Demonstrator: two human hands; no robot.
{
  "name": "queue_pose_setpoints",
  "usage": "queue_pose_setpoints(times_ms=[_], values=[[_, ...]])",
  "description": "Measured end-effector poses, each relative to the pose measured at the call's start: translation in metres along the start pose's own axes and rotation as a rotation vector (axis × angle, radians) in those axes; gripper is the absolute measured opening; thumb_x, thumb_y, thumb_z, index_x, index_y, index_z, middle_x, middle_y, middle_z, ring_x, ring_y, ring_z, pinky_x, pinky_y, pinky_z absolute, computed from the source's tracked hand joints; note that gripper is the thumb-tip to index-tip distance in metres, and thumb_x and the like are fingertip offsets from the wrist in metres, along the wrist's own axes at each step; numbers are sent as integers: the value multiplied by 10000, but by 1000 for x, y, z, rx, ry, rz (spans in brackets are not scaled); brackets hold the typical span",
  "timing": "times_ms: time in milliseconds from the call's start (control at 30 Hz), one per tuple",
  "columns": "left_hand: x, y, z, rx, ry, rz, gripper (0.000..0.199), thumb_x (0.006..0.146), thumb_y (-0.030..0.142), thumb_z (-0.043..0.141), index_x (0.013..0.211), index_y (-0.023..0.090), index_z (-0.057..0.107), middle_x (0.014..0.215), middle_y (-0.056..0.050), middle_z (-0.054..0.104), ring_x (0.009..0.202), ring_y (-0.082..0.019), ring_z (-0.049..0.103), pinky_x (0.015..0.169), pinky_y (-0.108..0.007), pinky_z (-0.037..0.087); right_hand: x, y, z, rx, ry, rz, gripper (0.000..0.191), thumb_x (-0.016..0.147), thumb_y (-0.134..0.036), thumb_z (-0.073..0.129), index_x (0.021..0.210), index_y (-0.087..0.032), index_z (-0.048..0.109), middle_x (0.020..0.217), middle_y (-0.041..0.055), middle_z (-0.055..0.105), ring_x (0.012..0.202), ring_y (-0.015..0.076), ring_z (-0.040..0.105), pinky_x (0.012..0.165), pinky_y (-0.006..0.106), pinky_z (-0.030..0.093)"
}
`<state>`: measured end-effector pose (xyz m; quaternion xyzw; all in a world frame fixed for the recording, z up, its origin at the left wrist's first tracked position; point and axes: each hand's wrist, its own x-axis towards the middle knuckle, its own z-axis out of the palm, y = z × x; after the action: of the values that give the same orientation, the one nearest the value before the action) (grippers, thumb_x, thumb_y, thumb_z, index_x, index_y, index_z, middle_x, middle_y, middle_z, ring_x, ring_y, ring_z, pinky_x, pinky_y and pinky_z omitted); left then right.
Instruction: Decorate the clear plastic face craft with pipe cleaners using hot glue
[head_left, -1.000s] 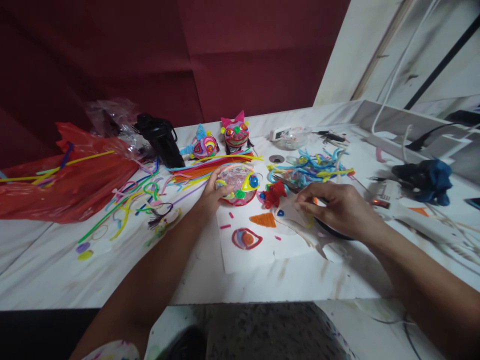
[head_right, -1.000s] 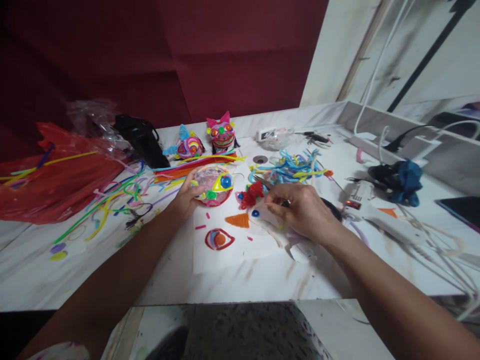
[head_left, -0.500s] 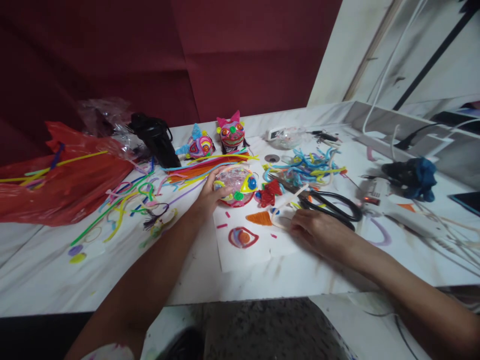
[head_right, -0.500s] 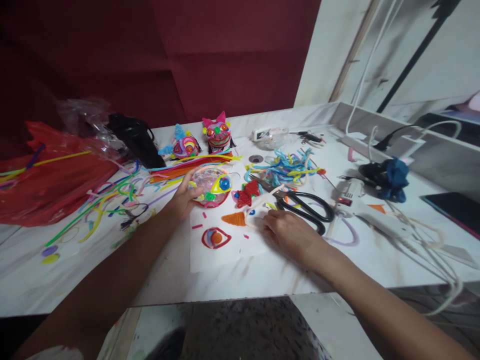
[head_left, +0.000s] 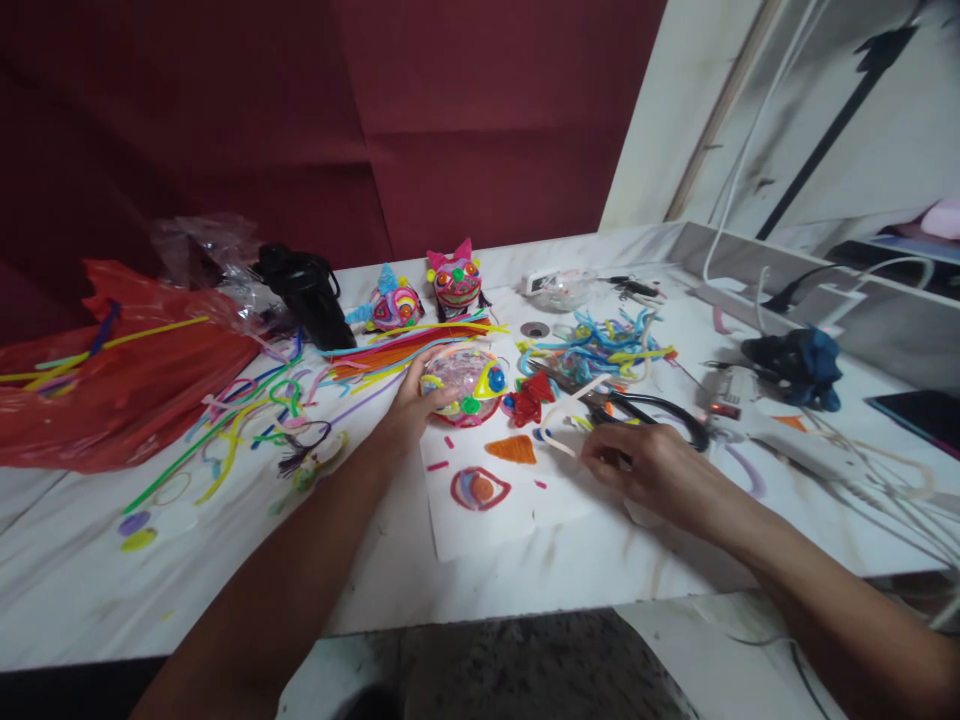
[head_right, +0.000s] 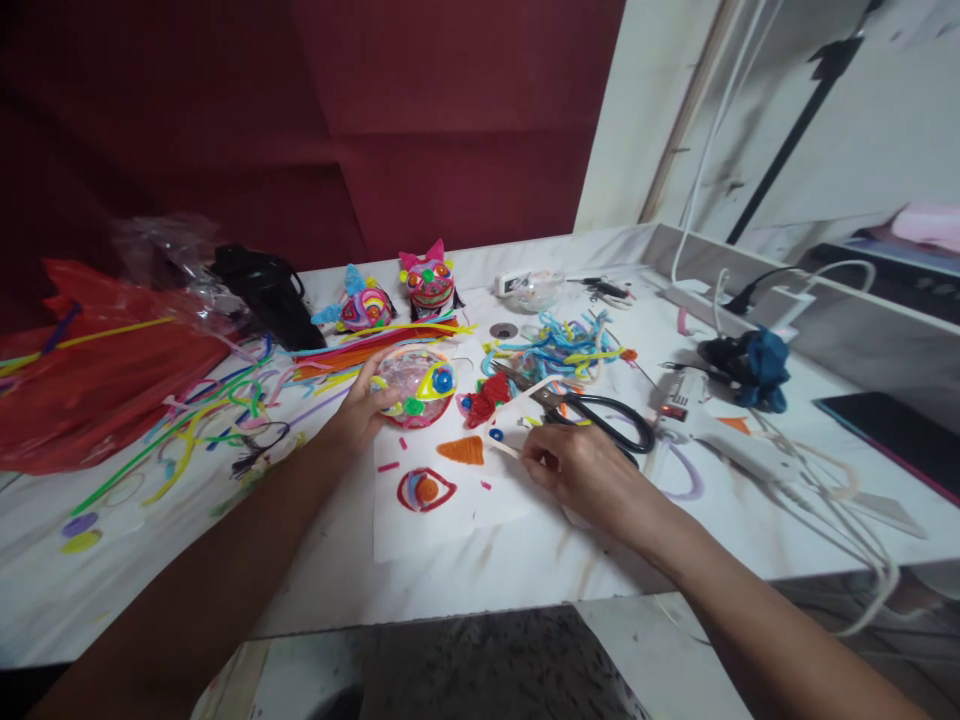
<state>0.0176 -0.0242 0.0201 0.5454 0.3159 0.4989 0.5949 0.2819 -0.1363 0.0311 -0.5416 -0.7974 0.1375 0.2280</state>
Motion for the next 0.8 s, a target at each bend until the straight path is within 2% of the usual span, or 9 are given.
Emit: queue_pose_setpoints(times_ms=[100, 167, 267, 400, 500, 700, 800], values=[[0, -1, -1, 14, -4, 6, 685, 675, 258, 726, 1306, 262, 460, 1273, -60, 589, 1150, -257, 568, 969, -378, 460, -1, -4, -6, 92, 19, 16, 225, 866, -277, 481, 975, -183, 654, 735, 38, 689, 559, 134, 589, 528, 249, 438], [2, -4, -4, 15, -39, 31, 732, 635, 277, 760, 1302, 257, 460, 1264, -66, 589, 1115, -264, 583, 940, -379, 471, -3, -5, -6, 136, 0, -23, 281, 892, -266, 446, 1077, -205, 650, 876, 65, 718, 676, 162, 649, 593, 271, 491], [6, -9, -10, 30, -109, 38, 810, 574, 297, 808, 1302, 251, 455, 1261, -79, 585, 1099, -277, 587, 909, -372, 478, -4, -3, -1, 155, -31, -77, 322, 907, -247, 415, 1112, -267, 663, 1050, 73, 717, 897, 210, 685, 728, 326, 539], [5, -10, -14, 63, -141, 9, 861, 562, 285, 828, 1326, 262, 431, 1294, -86, 560, 1131, -290, 569, 898, -360, 483, -3, 3, 8, 141, -66, -98, 350, 919, -257, 384, 1135, -299, 657, 1152, 89, 694, 1017, 246, 669, 836, 391, 544], [3, -9, -14, 90, -158, -8, 906, 539, 276, 848, 1337, 265, 419, 1286, -82, 559, 1131, -292, 568, 901, -360, 484, 0, 5, 10, 125, -63, -122, 335, 939, -324, 375, 1109, -293, 663, 1144, 111, 692, 1007, 268, 670, 835, 421, 547], [3, -5, -19, 118, -219, -37, 1019, 505, 314, 871, 1393, 283, 372, 1354, -102, 515, 1207, -334, 523, 975, -417, 451, 5, 1, -3, 126, 92, -104, 241, 919, -386, 450, 973, -304, 670, 960, 86, 721, 847, 259, 695, 711, 399, 567], [4, 0, -22, 148, -229, -48, 1041, 481, 344, 880, 1394, 270, 386, 1397, -115, 473, 1264, -364, 469, 1016, -444, 418, 12, -4, -7, 138, 129, -112, 221, 914, -384, 462, 948, -298, 662, 934, 74, 717, 806, 245, 689, 678, 388, 561]])
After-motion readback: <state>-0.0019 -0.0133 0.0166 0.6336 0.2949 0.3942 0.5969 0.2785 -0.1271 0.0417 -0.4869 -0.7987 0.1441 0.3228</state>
